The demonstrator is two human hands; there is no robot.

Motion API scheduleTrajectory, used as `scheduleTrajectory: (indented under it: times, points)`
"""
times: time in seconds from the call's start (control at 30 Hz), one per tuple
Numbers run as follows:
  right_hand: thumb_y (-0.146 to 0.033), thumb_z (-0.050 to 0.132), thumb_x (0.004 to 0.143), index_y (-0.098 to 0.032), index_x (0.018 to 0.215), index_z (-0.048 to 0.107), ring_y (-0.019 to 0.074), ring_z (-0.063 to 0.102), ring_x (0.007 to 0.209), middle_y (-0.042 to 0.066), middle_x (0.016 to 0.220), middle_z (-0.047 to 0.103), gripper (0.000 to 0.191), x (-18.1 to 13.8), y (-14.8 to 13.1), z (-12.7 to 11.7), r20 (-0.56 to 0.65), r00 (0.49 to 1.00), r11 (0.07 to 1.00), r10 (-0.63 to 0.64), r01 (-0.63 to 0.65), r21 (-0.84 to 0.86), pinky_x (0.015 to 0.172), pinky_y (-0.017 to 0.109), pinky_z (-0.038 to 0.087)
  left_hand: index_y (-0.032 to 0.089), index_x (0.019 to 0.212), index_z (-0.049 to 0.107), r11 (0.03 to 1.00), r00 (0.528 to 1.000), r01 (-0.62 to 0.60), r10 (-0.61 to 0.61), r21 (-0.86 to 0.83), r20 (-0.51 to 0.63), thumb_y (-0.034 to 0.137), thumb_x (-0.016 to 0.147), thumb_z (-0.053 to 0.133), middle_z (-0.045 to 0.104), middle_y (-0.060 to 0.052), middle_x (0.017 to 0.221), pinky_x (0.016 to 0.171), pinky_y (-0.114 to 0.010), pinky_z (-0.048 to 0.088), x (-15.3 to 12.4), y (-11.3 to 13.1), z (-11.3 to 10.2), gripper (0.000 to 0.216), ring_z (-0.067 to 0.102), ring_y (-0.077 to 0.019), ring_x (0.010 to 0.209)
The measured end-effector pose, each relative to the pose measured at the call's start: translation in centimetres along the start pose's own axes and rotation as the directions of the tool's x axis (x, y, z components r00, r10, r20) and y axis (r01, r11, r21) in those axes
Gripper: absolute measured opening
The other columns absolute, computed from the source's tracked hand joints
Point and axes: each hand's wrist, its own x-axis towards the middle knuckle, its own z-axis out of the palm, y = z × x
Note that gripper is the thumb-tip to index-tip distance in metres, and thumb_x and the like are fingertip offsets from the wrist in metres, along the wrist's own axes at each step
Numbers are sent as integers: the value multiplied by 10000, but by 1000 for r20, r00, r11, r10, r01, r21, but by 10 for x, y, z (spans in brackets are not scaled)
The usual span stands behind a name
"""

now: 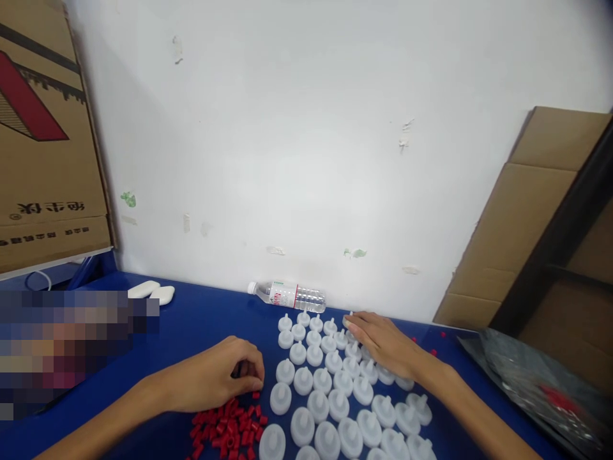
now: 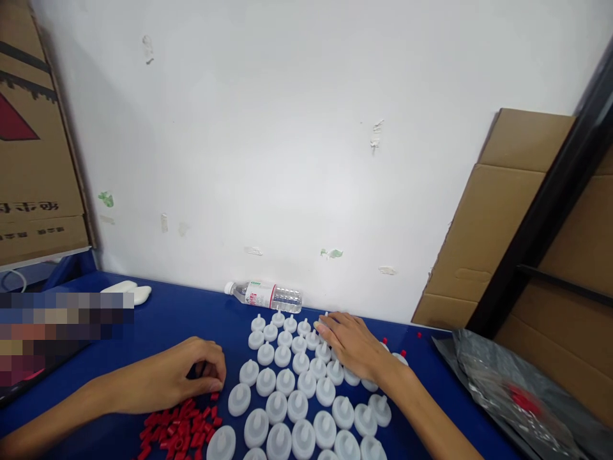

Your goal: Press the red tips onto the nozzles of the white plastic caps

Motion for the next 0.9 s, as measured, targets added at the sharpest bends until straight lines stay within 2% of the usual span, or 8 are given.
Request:
scheduleTrajectory:
  times: [0.1, 0.3, 0.43, 0.57, 0.67, 0.73, 0.83, 0.9]
  points:
    - [-595, 240, 1071, -208, 1402, 621, 319, 539, 1336, 138, 1399, 634, 636, 0, 3, 1, -24, 1000, 1000, -4, 4, -11, 1140, 527, 383, 227, 917, 771, 1000, 1000, 2, -2, 0, 20, 407, 921, 659, 726, -22, 904, 676, -251, 465, 0, 1, -2, 212, 645, -195, 804]
    - [-538, 277, 1083, -253, 1325, 656, 286, 599, 1259, 93, 1336, 674, 532, 1, 2, -9, -127, 991, 999, -31, 29, -19, 1079, 480, 447, 234, 877, 765, 1000, 1000, 1, -1, 3, 10, 336, 884, 696, 711, -7, 895, 666, -246, 466, 1, 0, 0, 123, 642, -186, 793]
    - [-533, 357, 1073, -258, 1248, 655, 277, 657, 1158, 83, 1265, 696, 442, 1, -7, -19, -252, 968, 1000, -24, 18, -24, 1015, 457, 490, 246, 917, 747, 1000, 997, -15, 15, -2, -76, 350, 924, 662, 709, -4, 945, 749, -265, 474, 3, -4, 2, 134, 636, -196, 870]
    - [-512, 519, 1027, -242, 1117, 631, 232, 711, 870, 73, 1142, 701, 306, -1, -25, -21, -361, 931, 999, -50, 41, -33, 794, 390, 554, 246, 1010, 734, 1000, 981, -26, 23, -15, -193, 396, 996, 566, 720, -7, 964, 751, -278, 464, 6, -2, 2, 225, 624, -190, 850]
    - [-422, 505, 1049, -239, 1090, 599, 193, 697, 787, 63, 1107, 692, 210, -3, -44, -20, -388, 911, 990, -141, 129, -56, 739, 353, 550, 242, 1173, 717, 996, 945, -85, 74, -19, -319, 429, 1033, 482, 702, -31, 1007, 738, -290, 464, 9, 1, 5, 332, 602, -183, 804]
    - [-363, 479, 1065, -238, 1117, 585, 201, 703, 881, 66, 1109, 695, 172, -6, -59, -18, -380, 895, 972, -234, 219, -83, 781, 346, 551, 229, 1184, 728, 990, 910, -133, 104, -44, -402, 431, 1040, 461, 702, -45, 1018, 754, -299, 476, 9, 4, 8, 364, 610, -187, 811]
    - [-283, 475, 1065, -234, 1174, 572, 230, 687, 1043, 76, 1138, 708, 154, -10, -83, -12, -352, 858, 927, -375, 352, -131, 888, 386, 539, 213, 1104, 760, 975, 883, -133, 36, -176, -467, 434, 1005, 538, 746, -49, 969, 807, -316, 504, 10, 9, 14, 328, 666, -217, 879]
    - [-264, 501, 1053, -239, 1210, 561, 230, 691, 1037, 71, 1144, 717, 169, -14, -97, -8, -332, 835, 898, -439, 412, -152, 914, 409, 530, 205, 1068, 766, 939, 891, -138, -22, -316, -454, 453, 969, 607, 779, -49, 942, 838, -324, 524, 10, 13, 18, 311, 703, -232, 893]
